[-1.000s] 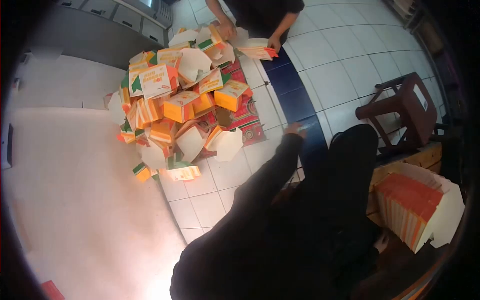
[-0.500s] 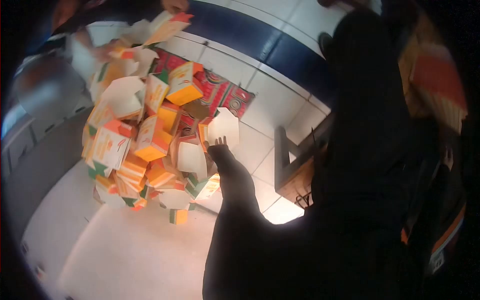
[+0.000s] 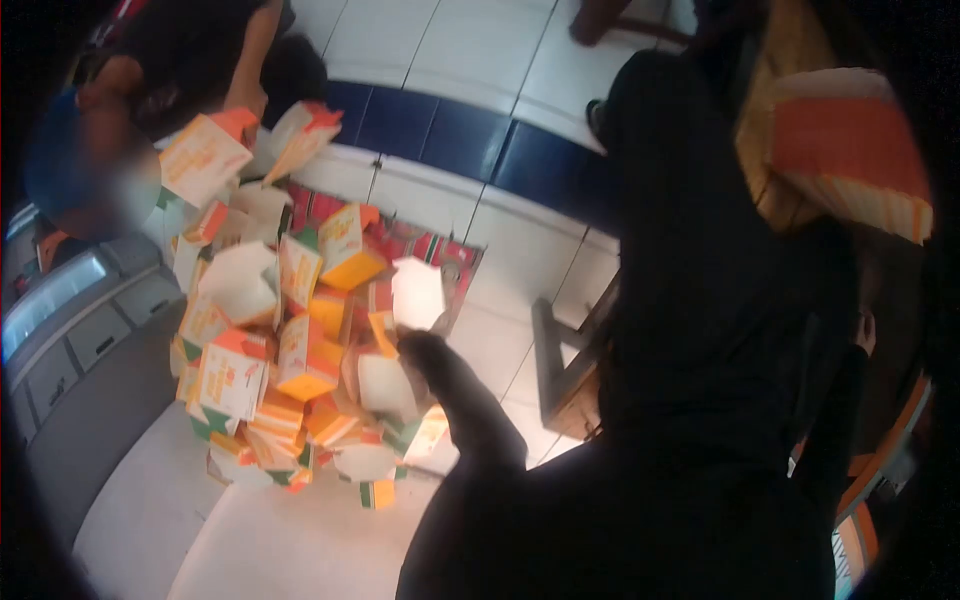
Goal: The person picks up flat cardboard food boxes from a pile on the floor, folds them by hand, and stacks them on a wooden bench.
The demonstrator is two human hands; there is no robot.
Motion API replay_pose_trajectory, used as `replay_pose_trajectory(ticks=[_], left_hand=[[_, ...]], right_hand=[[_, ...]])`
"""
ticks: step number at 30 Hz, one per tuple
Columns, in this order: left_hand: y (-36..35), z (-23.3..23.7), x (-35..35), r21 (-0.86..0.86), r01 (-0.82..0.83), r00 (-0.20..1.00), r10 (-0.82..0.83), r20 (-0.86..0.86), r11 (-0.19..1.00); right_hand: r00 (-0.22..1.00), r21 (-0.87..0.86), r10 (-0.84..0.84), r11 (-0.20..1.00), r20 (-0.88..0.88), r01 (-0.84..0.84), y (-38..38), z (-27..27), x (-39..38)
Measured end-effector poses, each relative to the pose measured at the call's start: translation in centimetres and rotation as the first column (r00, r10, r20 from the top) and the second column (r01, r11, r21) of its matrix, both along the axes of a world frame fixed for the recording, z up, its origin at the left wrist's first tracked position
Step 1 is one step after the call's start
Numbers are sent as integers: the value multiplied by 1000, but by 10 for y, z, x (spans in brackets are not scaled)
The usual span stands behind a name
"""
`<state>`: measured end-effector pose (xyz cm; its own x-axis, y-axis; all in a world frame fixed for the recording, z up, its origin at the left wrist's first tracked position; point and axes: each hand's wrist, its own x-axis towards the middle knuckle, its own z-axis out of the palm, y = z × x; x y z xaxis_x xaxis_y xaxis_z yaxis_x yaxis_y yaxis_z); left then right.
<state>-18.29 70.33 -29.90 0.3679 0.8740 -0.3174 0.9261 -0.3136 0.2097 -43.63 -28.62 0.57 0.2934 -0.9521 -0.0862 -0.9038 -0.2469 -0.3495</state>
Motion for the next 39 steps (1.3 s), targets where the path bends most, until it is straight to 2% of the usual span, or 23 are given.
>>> replay_pose_trajectory(ticks=[1, 3, 4, 5, 6, 8, 9, 10, 12, 14, 15, 17, 20, 24, 26, 28, 30, 31, 32, 34, 36, 37, 39], left_hand=[[-10, 9, 11, 53, -1, 990, -6, 139, 999], [-35, 35, 39, 147, -56, 880, -21, 475, 988], [-55, 54, 55, 162, -83, 744, -47, 666, 983], [-82, 87, 77, 147, -84, 579, -72, 812, 986], [-114, 132, 100, 94, -57, 553, -47, 832, 994], [-235, 292, 150, 4, 211, 257, -59, 965, 978], [-261, 339, 155, 11, 333, 93, -44, 995, 943], [-286, 382, 161, 44, 513, 9, -56, 998, 858], [-324, 444, 166, 320, 632, -125, -314, 941, 706], [-358, 531, 169, 671, 741, -534, -637, 556, -35], [-387, 557, 166, 740, 660, -671, -545, 502, -131], [-445, 594, 156, 833, 460, -865, -367, 343, -306], [-516, 622, 140, 873, 201, -979, -128, 160, -444], [-612, 616, 125, 876, 81, -993, 37, 113, -476], [-643, 608, 131, 947, 93, -989, 84, 125, -308], [-657, 614, 138, 872, 408, -905, 10, 426, -272], [-676, 580, 147, 579, 810, -581, 2, 814, -91], [-686, 558, 150, 395, 912, -406, 102, 908, 116], [-691, 536, 164, 94, 995, -95, 124, 988, 15], [-696, 517, 177, -209, 974, 218, 110, 970, -84], [-699, 502, 185, -435, 862, 455, 18, 890, -261], [-707, 450, 210, -372, 896, 391, 36, 920, -244], [-707, 454, 206, -288, 931, 295, -3, 955, -224]], right_hand=[[993, 122, -1, 992, 117, -13, 2, 4, 2], [939, -217, 329, 928, 104, -301, 14, -4, -1], [948, -267, 263, 940, 178, -211, 80, 22, 35], [948, -464, 292, 862, 125, -204, 165, 59, 96], [934, -468, 308, 862, 182, -193, 223, 88, 134], [817, -522, 521, 782, 247, -340, 285, 123, 182], [823, -413, 485, 842, 295, -348, 312, 143, 202], [778, -309, 477, 875, 409, -373, 334, 163, 221], [591, -190, 491, 846, 640, -498, 361, 189, 253], [324, -141, 411, 776, 852, -615, 364, 232, 277], [254, -40, 268, 758, 929, -652, 364, 255, 285], [207, -105, 270, 809, 940, -579, 335, 278, 283], [174, -12, 115, 863, 978, -505, 290, 300, 273], [4, 67, -75, 864, 997, -499, 192, 279, 246], [74, 105, -77, 849, 994, -518, 151, 262, 247], [30, 122, -125, 847, 992, -517, 118, 259, 251], [190, 171, -94, 880, 977, -443, 93, 258, 262], [224, 183, -87, 872, 971, -454, 83, 252, 273], [206, 95, 1, 886, 978, -453, 72, 237, 286], [339, -14, 193, 884, 921, -467, 60, 217, 307], [366, 13, 185, 879, 912, -477, 62, 206, 321], [404, 48, 174, 874, 898, -484, 64, 204, 328], [432, 81, 143, 884, 891, -461, 62, 198, 334]])
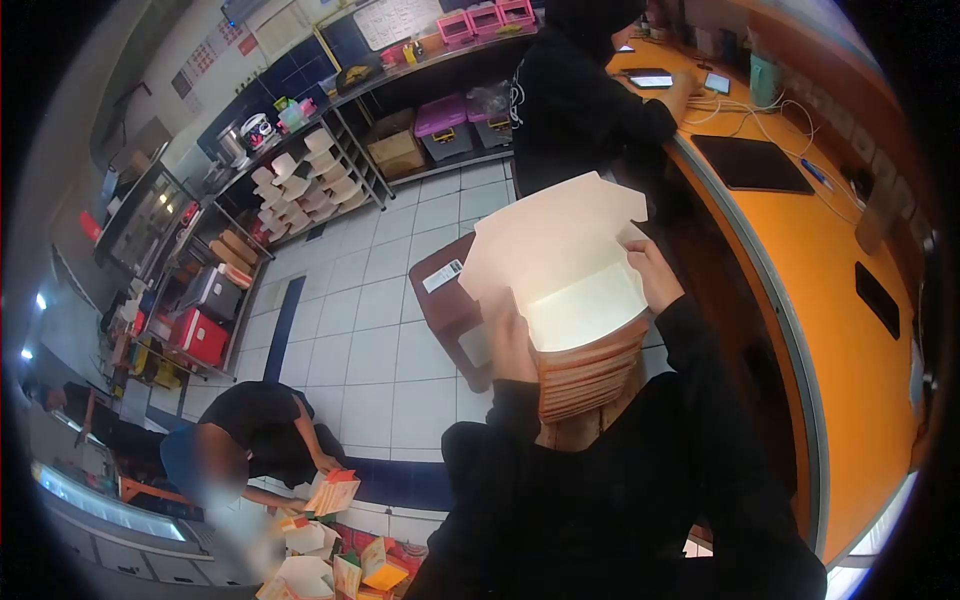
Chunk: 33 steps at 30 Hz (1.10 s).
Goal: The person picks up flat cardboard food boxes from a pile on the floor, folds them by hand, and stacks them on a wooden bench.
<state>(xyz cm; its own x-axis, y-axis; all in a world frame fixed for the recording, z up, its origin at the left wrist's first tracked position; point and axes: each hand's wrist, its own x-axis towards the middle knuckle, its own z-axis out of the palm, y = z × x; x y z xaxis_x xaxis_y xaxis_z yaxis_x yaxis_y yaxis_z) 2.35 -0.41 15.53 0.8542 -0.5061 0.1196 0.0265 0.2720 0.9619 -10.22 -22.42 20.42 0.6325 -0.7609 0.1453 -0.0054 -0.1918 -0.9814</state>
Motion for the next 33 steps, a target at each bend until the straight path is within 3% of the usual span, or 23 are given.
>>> replay_pose_trajectory(ticks=[1, 3, 5, 7, 10, 14, 17, 23, 25, 27, 29, 31, 33], left_hand=[[1, 4, -2, 46, -3, 996, -2, 92, 999], [2, 10, -4, 63, 12, 993, -19, 120, 998], [3, 10, -7, 201, 48, 975, -90, 202, 978], [-1, 15, -15, 162, 81, 989, -99, 108, 983], [-2, 20, -23, 81, 17, 972, -35, 230, 997], [-2, 45, -46, 146, -114, 943, 62, 326, 983], [-1, 56, -50, 156, -69, 981, 39, 189, 985], [1, 31, -37, 82, -61, 938, 29, 345, 995], [4, 35, -40, 32, 49, 987, -54, 152, 998], [2, 27, -38, 2, -48, 986, 47, 158, 999], [6, 24, -32, 218, -240, 877, 115, 467, 946], [6, 22, -31, 236, -233, 900, 118, 419, 943], [8, 27, -32, 210, -311, 835, 161, 526, 927]], right_hand=[[999, 25, -29, 999, -37, 30, 0, -2, 1], [997, -8, -46, 999, -57, 45, 3, -1, -3], [993, -35, -85, 996, -81, 82, 10, 5, -13], [957, -49, -119, 993, -265, 110, 14, 12, -21], [953, -21, -104, 994, -285, 103, 3, -5, -24], [925, -11, -92, 995, -369, 95, 15, 8, -27], [925, -25, -101, 995, -368, 99, 29, 22, -31], [895, -189, -143, 980, -422, 67, 28, 24, -24], [899, -211, -124, 977, -420, 36, 19, 14, -21], [900, -265, -140, 964, -413, 28, 13, 6, -20], [905, -294, -128, 956, -407, 3, 10, 6, -19], [862, -299, -111, 953, -495, -49, 2, 2, -19], [868, -379, -161, 925, -470, -34, -7, -13, -19]])
